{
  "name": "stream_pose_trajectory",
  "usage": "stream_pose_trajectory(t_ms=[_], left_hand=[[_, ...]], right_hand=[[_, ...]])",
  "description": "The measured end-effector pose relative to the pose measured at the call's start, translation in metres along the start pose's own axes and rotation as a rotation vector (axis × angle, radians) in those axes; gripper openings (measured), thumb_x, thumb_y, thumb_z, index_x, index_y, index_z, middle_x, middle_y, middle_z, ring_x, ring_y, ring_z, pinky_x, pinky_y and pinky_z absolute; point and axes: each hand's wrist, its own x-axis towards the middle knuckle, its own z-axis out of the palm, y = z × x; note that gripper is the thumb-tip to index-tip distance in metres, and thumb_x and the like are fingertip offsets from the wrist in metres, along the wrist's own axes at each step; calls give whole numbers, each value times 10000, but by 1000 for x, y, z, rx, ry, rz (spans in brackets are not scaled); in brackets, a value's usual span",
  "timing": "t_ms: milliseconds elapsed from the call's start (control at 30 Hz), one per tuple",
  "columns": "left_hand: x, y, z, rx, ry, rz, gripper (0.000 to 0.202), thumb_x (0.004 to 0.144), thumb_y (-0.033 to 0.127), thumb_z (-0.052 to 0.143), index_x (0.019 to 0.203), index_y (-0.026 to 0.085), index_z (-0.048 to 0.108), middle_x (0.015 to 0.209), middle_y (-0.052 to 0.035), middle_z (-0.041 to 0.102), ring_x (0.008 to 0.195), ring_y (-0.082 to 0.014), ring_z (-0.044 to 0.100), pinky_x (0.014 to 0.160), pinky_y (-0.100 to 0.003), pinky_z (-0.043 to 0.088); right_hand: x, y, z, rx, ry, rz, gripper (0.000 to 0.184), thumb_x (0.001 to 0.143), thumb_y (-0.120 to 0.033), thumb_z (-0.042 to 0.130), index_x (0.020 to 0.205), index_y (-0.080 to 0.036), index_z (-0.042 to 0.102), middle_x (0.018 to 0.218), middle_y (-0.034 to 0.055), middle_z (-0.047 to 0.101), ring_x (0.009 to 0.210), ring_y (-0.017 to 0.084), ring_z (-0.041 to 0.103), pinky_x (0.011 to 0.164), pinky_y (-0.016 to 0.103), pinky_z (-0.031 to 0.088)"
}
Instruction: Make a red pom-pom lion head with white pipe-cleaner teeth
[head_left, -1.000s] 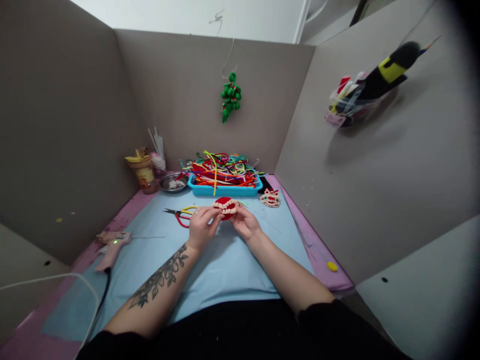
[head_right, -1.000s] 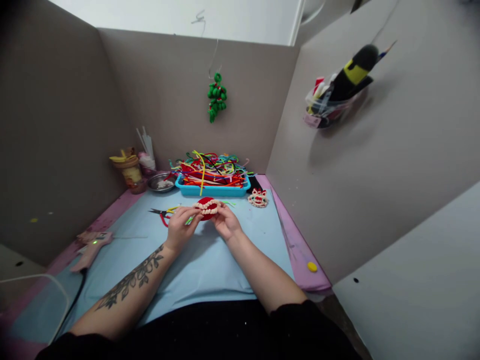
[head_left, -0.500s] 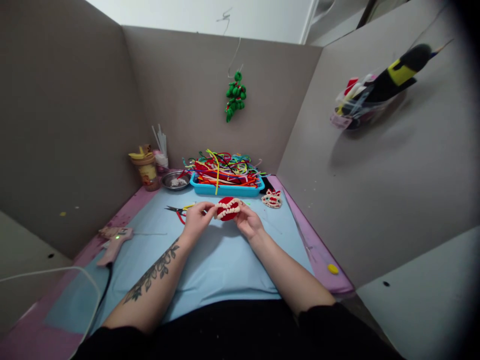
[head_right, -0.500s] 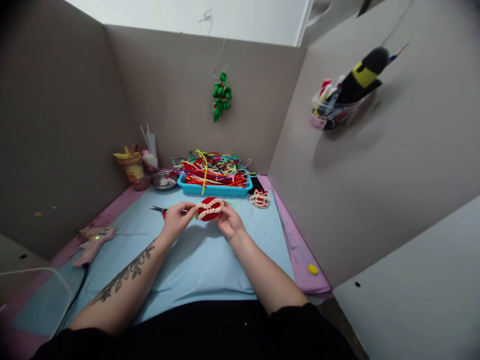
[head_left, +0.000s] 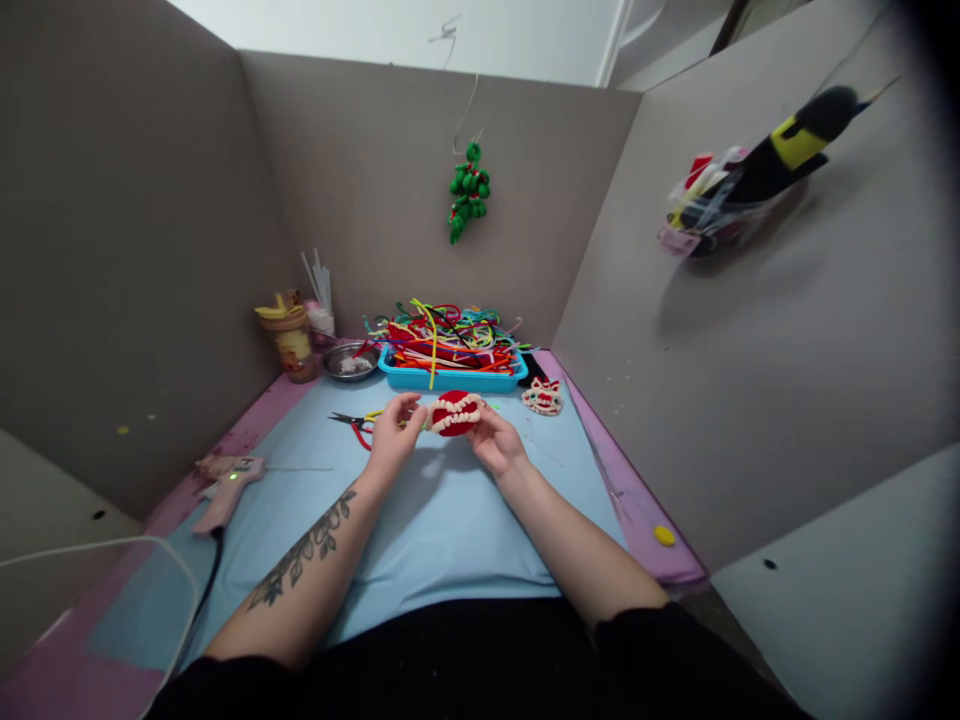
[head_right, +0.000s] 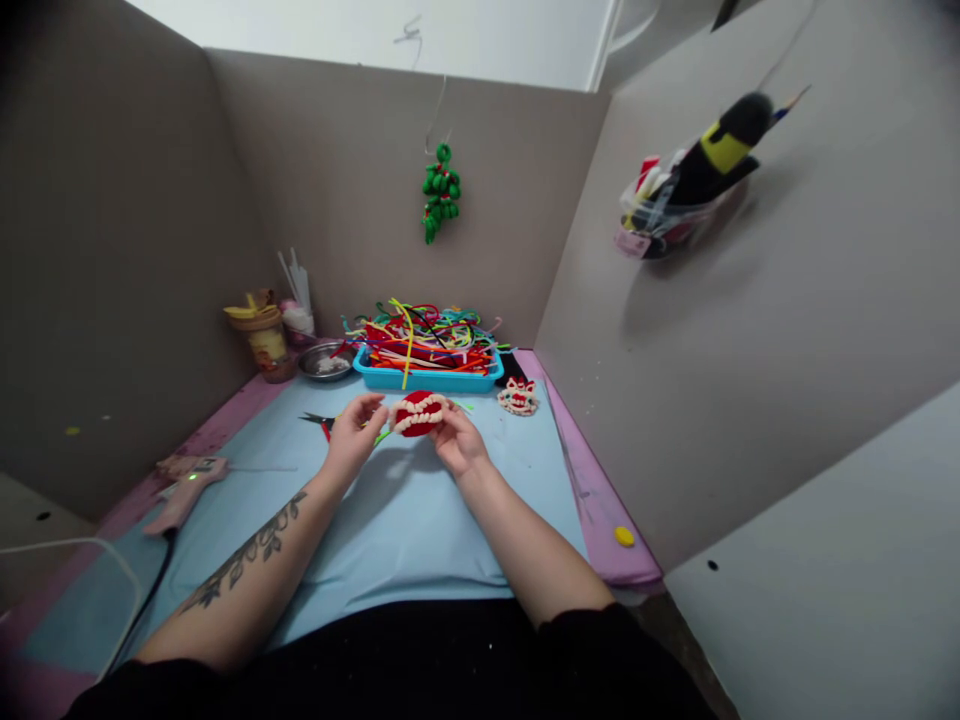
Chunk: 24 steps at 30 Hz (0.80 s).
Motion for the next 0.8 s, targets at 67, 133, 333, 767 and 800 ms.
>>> stream_pose_trajectory(t_ms=[67,133,333,767,800], left_hand=[[2,-5,3,-171,76,-173,392,688,261,695,1046,205,547,932,-35,621,739,-136,597,636,-254,472],[0,-6,7,-350,51,-396,485,620,160,722,1049,220,504,973,-36,617,777,-140,615,650,-256,474],[-15,7,21,-786,-270,-587,516,591,93,761,1030,238,531,1020,-27,656,887,-161,639,719,-266,482],[-13,2,28,-850,-141,-422,400,621,165,799,934,207,553,936,-11,673,872,-140,650,795,-263,510],[-13,2,28,-853,-137,-421,391,621,163,797,924,204,553,922,-12,674,861,-140,651,788,-262,513]], right_hand=[[1,-1,1,2,10,-18,218,714,-75,616,903,-183,617,890,-2,701,810,118,662,746,234,549],[1,-2,1,-9,8,-42,221,719,-79,615,913,-186,616,910,4,698,827,126,664,780,254,548],[1,4,1,-24,-50,-22,239,687,-88,644,895,-197,601,923,7,704,845,136,674,789,262,553],[-3,21,3,-95,18,0,379,598,-72,723,887,-212,522,841,-15,712,770,149,689,713,284,555],[-3,21,4,-102,24,-2,380,596,-76,729,885,-212,522,833,-20,711,758,148,687,703,283,552]])
